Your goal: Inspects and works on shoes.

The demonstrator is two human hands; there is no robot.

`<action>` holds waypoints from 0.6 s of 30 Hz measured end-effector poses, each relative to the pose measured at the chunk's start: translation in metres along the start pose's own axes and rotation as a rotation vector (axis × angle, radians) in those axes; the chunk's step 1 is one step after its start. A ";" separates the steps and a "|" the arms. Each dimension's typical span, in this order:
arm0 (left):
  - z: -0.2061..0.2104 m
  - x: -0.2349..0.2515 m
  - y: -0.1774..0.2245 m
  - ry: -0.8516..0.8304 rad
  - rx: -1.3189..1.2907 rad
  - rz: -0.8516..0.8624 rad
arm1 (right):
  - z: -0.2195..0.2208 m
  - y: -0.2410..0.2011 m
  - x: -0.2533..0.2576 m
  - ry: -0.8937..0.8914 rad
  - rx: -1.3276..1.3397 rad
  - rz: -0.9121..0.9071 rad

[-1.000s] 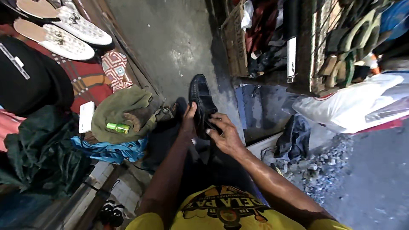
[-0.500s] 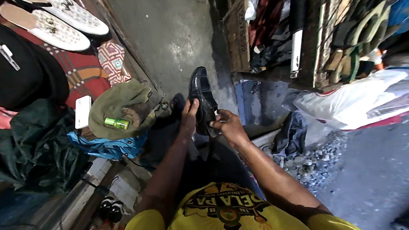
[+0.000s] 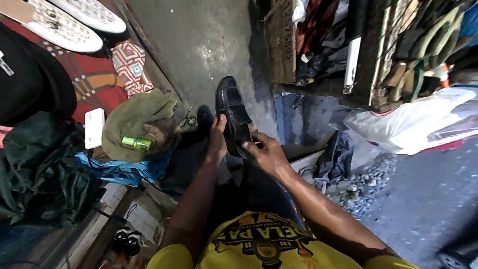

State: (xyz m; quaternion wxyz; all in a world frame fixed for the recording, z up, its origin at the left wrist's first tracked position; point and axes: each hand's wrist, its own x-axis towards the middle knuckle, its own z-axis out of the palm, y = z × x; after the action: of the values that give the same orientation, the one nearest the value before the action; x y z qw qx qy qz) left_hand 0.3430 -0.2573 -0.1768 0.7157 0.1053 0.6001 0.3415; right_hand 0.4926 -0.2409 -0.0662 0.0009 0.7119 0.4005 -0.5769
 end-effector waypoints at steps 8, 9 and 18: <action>0.000 0.010 -0.001 -0.074 -0.183 -0.056 | -0.017 0.018 0.023 0.135 -0.039 -0.096; 0.002 0.011 -0.001 -0.069 -0.172 -0.046 | -0.016 0.017 0.026 0.123 -0.014 -0.075; 0.007 0.012 0.002 -0.017 -0.031 -0.007 | -0.016 0.017 0.027 -0.071 -0.020 0.061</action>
State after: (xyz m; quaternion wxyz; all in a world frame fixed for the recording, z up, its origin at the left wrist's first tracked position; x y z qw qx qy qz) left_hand 0.3497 -0.2467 -0.1832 0.7236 0.0951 0.5889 0.3474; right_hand 0.5155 -0.2293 -0.0910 0.0396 0.7029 0.3840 -0.5975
